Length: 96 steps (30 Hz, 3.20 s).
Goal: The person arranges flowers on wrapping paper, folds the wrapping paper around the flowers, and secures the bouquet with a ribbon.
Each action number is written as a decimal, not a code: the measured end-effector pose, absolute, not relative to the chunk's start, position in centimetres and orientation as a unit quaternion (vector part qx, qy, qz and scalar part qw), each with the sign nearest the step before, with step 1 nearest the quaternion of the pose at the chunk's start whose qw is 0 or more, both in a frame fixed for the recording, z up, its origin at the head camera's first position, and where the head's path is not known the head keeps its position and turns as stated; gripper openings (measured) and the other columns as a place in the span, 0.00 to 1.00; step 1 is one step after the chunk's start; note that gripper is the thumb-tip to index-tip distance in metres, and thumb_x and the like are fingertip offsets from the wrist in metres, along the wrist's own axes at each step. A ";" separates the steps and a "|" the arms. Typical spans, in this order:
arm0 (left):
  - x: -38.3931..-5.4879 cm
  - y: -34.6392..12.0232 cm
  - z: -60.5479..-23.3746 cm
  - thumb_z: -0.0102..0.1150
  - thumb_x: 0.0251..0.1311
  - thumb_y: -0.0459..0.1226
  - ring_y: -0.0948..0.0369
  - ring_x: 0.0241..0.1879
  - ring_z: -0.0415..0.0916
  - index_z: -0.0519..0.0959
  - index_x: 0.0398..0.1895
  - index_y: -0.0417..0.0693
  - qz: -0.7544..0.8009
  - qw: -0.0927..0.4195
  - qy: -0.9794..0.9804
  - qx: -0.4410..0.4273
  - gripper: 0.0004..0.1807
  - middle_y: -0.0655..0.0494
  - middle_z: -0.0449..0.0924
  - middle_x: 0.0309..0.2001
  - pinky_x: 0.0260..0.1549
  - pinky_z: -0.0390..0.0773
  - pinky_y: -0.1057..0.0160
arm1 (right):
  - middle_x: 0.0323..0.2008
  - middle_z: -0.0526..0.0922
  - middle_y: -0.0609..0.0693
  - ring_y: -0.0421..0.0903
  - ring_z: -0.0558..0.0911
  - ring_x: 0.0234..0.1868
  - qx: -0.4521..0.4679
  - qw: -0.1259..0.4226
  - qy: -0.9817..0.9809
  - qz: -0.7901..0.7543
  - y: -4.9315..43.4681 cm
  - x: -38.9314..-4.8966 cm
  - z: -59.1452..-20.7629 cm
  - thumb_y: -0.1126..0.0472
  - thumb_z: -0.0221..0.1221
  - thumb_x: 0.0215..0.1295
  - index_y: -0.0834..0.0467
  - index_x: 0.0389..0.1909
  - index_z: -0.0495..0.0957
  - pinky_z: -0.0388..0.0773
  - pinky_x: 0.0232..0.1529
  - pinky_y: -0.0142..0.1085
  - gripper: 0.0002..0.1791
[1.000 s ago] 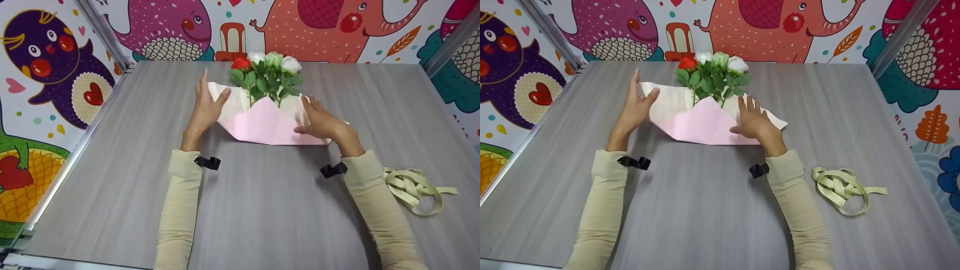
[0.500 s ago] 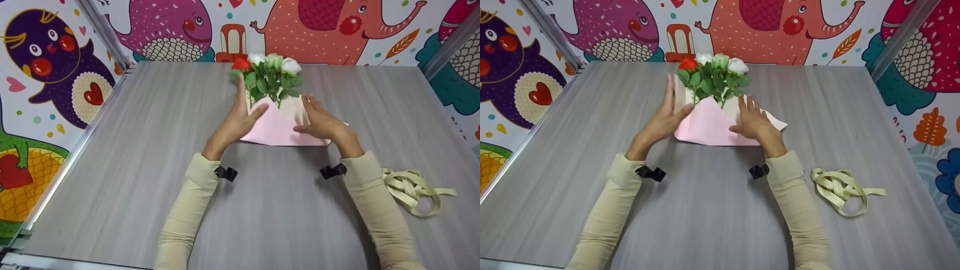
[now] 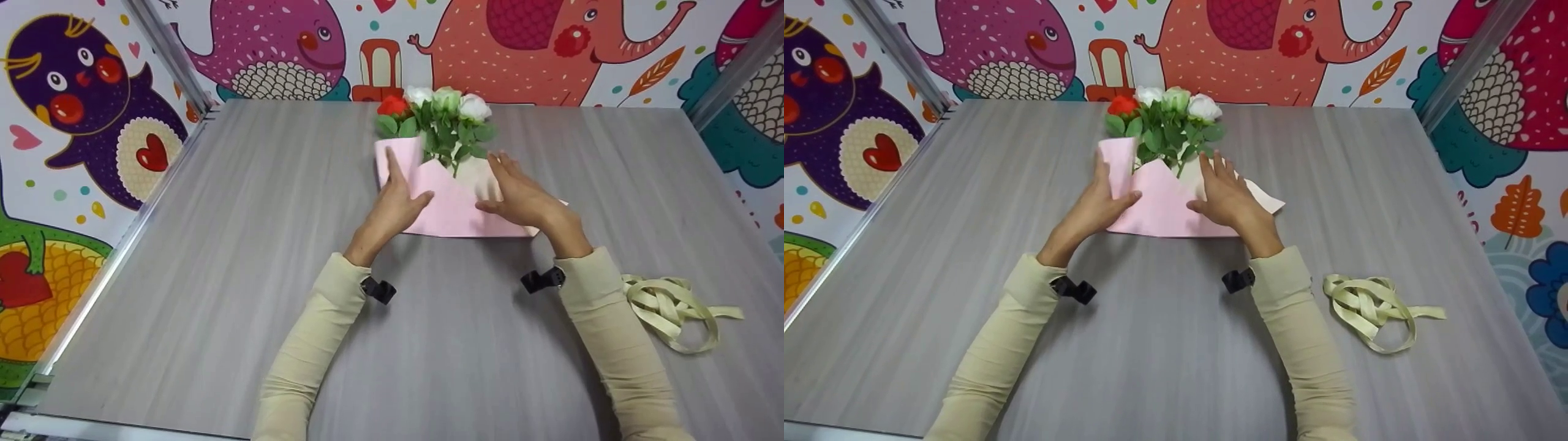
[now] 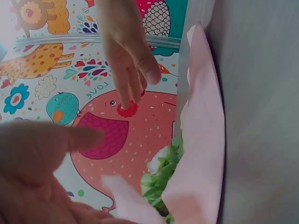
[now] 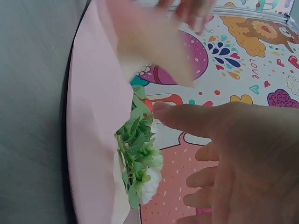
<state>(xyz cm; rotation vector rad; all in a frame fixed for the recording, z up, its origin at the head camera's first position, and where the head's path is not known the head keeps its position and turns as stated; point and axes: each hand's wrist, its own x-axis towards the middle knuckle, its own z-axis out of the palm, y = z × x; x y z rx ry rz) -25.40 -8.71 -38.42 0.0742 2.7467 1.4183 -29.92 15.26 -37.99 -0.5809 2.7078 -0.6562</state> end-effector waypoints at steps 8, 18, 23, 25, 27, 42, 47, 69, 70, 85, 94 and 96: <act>-25.7 -9.4 -38.3 0.56 0.70 0.40 0.48 0.76 0.59 0.33 0.80 0.38 0.429 0.044 0.902 -0.031 0.50 0.40 0.52 0.79 0.73 0.62 0.52 | 0.81 0.37 0.63 0.62 0.39 0.82 -0.257 0.133 0.927 -0.240 14.4 -29.5 -38.6 0.53 0.59 0.71 0.60 0.80 0.44 0.42 0.79 0.57 0.46; -25.7 -9.5 -38.2 0.43 0.72 0.32 0.42 0.61 0.77 0.74 0.61 0.28 0.338 0.003 0.941 -0.006 0.20 0.33 0.80 0.58 0.61 0.75 0.48 | 0.79 0.50 0.62 0.72 0.46 0.78 -0.383 0.184 0.885 -0.191 9.3 -26.9 -41.5 0.54 0.59 0.71 0.60 0.73 0.65 0.48 0.75 0.63 0.33; -25.3 -9.4 -37.8 0.42 0.75 0.33 0.44 0.56 0.81 0.77 0.58 0.34 0.378 -0.033 0.925 0.019 0.18 0.36 0.83 0.52 0.56 0.76 0.46 | 0.80 0.50 0.59 0.69 0.45 0.79 -0.388 0.213 0.879 -0.178 8.6 -26.5 -42.1 0.53 0.60 0.71 0.59 0.75 0.61 0.47 0.76 0.63 0.36; -25.2 -9.1 -37.7 0.42 0.76 0.34 0.46 0.55 0.80 0.78 0.58 0.36 0.401 -0.032 0.915 0.033 0.18 0.38 0.83 0.52 0.56 0.76 0.46 | 0.80 0.49 0.60 0.69 0.44 0.79 -0.390 0.218 0.876 -0.182 8.7 -26.5 -41.9 0.53 0.60 0.70 0.59 0.75 0.60 0.46 0.77 0.62 0.37; -25.2 -8.9 -37.8 0.42 0.77 0.36 0.49 0.60 0.78 0.78 0.60 0.38 0.419 -0.028 0.906 0.048 0.19 0.40 0.82 0.56 0.61 0.75 0.50 | 0.79 0.49 0.61 0.69 0.44 0.79 -0.389 0.215 0.876 -0.186 8.9 -26.6 -41.4 0.53 0.61 0.70 0.62 0.75 0.59 0.47 0.77 0.60 0.38; -29.3 -10.5 -44.3 0.41 0.72 0.33 0.48 0.47 0.80 0.74 0.55 0.29 0.201 0.106 0.966 0.119 0.18 0.37 0.82 0.48 0.52 0.79 0.50 | 0.81 0.37 0.64 0.63 0.35 0.81 -0.267 0.142 0.923 -0.239 12.5 -27.9 -37.7 0.54 0.57 0.72 0.64 0.79 0.43 0.37 0.79 0.57 0.45; -26.7 -9.5 -41.4 0.42 0.77 0.37 0.45 0.74 0.62 0.58 0.77 0.37 0.146 0.185 0.967 0.100 0.28 0.39 0.65 0.73 0.73 0.56 0.37 | 0.81 0.38 0.63 0.63 0.37 0.81 -0.261 0.116 0.926 -0.248 12.2 -28.1 -37.6 0.55 0.59 0.70 0.65 0.79 0.43 0.39 0.79 0.56 0.46; -26.6 -10.6 -40.5 0.52 0.71 0.36 0.41 0.71 0.64 0.66 0.74 0.44 0.104 0.197 0.967 0.122 0.28 0.44 0.72 0.69 0.68 0.47 0.24 | 0.80 0.49 0.59 0.64 0.43 0.81 -0.299 0.109 0.934 -0.160 6.4 -28.6 -39.8 0.50 0.56 0.72 0.58 0.76 0.59 0.35 0.75 0.67 0.36; -26.6 -10.6 -40.5 0.52 0.72 0.36 0.41 0.71 0.65 0.66 0.73 0.43 0.108 0.196 0.967 0.125 0.28 0.43 0.72 0.69 0.68 0.47 0.24 | 0.80 0.49 0.59 0.64 0.43 0.81 -0.292 0.107 0.939 -0.144 6.2 -28.6 -39.9 0.49 0.56 0.73 0.57 0.76 0.60 0.33 0.74 0.69 0.36; -28.5 -11.7 -41.2 0.40 0.75 0.34 0.41 0.64 0.69 0.73 0.62 0.33 0.129 0.123 0.976 0.122 0.20 0.36 0.73 0.62 0.61 0.73 0.40 | 0.80 0.51 0.61 0.65 0.47 0.80 -0.289 0.102 0.952 -0.009 4.0 -27.7 -41.5 0.51 0.52 0.74 0.56 0.76 0.60 0.28 0.72 0.71 0.33; -32.3 -12.2 -41.5 0.39 0.78 0.49 0.40 0.80 0.39 0.44 0.81 0.44 0.130 0.152 0.978 0.057 0.36 0.49 0.41 0.82 0.71 0.50 0.29 | 0.81 0.39 0.60 0.64 0.40 0.81 -0.305 0.172 0.934 -0.069 3.6 -27.7 -41.9 0.41 0.52 0.74 0.59 0.80 0.46 0.36 0.79 0.58 0.45; -33.1 -12.2 -41.7 0.38 0.78 0.52 0.41 0.80 0.39 0.44 0.81 0.46 0.127 0.152 0.979 0.046 0.37 0.50 0.40 0.83 0.71 0.50 0.29 | 0.81 0.37 0.59 0.62 0.40 0.81 -0.306 0.193 0.929 -0.074 3.6 -27.9 -42.2 0.42 0.51 0.74 0.60 0.80 0.44 0.39 0.79 0.57 0.45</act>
